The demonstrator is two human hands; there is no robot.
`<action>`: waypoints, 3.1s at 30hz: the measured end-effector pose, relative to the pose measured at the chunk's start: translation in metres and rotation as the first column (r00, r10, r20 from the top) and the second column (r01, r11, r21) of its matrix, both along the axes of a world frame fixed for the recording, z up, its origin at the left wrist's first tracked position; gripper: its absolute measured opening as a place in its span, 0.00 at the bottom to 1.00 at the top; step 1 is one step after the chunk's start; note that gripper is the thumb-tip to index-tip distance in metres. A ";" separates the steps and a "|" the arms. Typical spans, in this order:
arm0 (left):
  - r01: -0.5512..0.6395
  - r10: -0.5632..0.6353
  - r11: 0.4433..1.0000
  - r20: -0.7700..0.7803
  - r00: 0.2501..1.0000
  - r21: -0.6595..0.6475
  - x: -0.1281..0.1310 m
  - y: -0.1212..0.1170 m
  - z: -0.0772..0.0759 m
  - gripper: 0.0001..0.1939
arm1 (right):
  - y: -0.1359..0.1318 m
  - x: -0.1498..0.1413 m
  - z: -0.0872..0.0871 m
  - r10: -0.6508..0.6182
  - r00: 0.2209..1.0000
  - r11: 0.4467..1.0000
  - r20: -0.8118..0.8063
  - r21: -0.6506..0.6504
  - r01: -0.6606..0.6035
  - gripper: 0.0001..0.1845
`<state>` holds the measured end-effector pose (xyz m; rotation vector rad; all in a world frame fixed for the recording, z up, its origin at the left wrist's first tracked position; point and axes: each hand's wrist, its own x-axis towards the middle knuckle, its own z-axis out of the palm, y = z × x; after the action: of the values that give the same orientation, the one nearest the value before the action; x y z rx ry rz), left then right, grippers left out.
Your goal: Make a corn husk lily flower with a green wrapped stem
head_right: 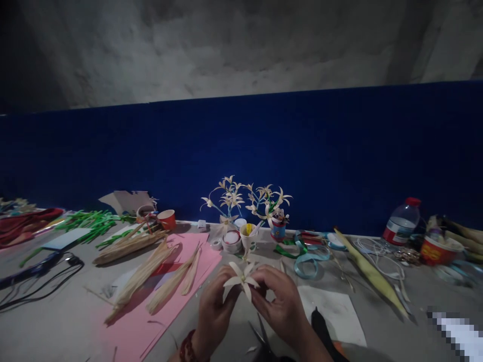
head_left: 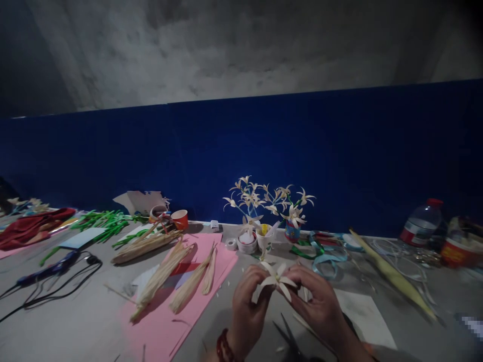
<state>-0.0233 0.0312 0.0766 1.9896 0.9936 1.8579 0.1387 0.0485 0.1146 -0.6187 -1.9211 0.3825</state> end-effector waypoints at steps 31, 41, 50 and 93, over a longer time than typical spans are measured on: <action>0.111 -0.110 0.994 0.061 0.992 -0.003 0.006 -0.011 0.001 0.06 | -0.016 0.001 -0.006 -0.019 0.997 0.995 -0.073 -0.101 0.012 0.08; 0.140 -0.087 0.966 0.236 0.968 -0.217 0.000 -0.012 -0.008 0.04 | -0.021 0.005 -0.006 0.004 0.999 1.000 -0.034 0.008 -0.004 0.05; 0.355 -0.223 0.817 0.318 0.922 -0.455 -0.005 -0.032 0.033 0.05 | -0.032 0.015 -0.004 -0.086 0.957 0.963 0.278 0.270 0.008 0.07; 0.168 -0.137 0.947 0.130 0.982 -0.272 0.005 -0.026 -0.010 0.04 | -0.029 0.018 -0.022 -0.291 0.949 0.924 0.119 -0.224 0.311 0.08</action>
<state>-0.0182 0.0049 0.0667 1.7267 0.9804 1.6220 0.1564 0.0192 0.0925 -1.0910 -1.8329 0.3991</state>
